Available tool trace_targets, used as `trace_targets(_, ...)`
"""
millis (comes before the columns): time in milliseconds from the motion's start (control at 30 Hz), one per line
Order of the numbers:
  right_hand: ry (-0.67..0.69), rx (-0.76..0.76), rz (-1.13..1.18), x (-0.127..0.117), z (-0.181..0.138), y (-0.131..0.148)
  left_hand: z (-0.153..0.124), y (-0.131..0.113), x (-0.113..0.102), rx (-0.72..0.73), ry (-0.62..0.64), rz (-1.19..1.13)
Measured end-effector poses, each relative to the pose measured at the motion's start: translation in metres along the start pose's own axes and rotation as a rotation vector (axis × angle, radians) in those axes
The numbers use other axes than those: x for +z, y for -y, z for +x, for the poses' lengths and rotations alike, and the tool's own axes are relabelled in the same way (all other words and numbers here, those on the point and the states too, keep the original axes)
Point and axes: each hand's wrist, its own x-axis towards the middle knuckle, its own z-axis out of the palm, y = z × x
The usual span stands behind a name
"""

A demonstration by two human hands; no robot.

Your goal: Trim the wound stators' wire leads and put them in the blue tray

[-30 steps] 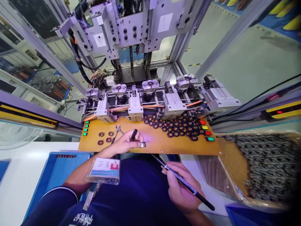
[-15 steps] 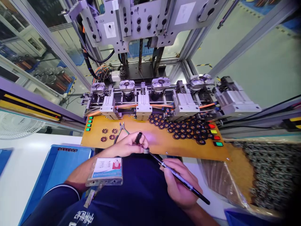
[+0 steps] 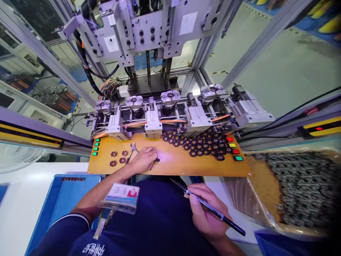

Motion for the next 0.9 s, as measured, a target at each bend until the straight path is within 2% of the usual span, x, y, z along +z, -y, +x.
trace_targets(133,-0.074,0.035,-0.025,-0.005,-0.006,-0.004,0.012,0.0,-0.001,0.066,0.018,0.2)
trace_targets(233,-0.126,0.052,-0.037,-0.01,-0.009,-0.007,0.039,-0.01,0.002,0.105,0.025,0.279)
trace_targets(367,-0.166,0.064,-0.042,-0.018,-0.012,-0.008,0.083,-0.016,0.018,0.11,0.03,0.315)
trace_targets(500,-0.19,0.086,-0.041,-0.024,-0.017,-0.008,0.104,-0.014,0.034,0.049,0.0,0.272)
trace_targets(633,-0.208,0.119,-0.035,-0.024,-0.02,-0.009,0.098,-0.023,0.032,0.01,-0.004,0.107)
trace_targets(767,-0.193,0.163,0.012,-0.018,-0.018,-0.008,0.071,-0.05,0.011,-0.012,0.015,-0.177)
trace_targets(900,-0.16,0.225,0.093,-0.011,-0.012,-0.003,0.043,-0.07,-0.007,-0.032,0.099,-0.513)
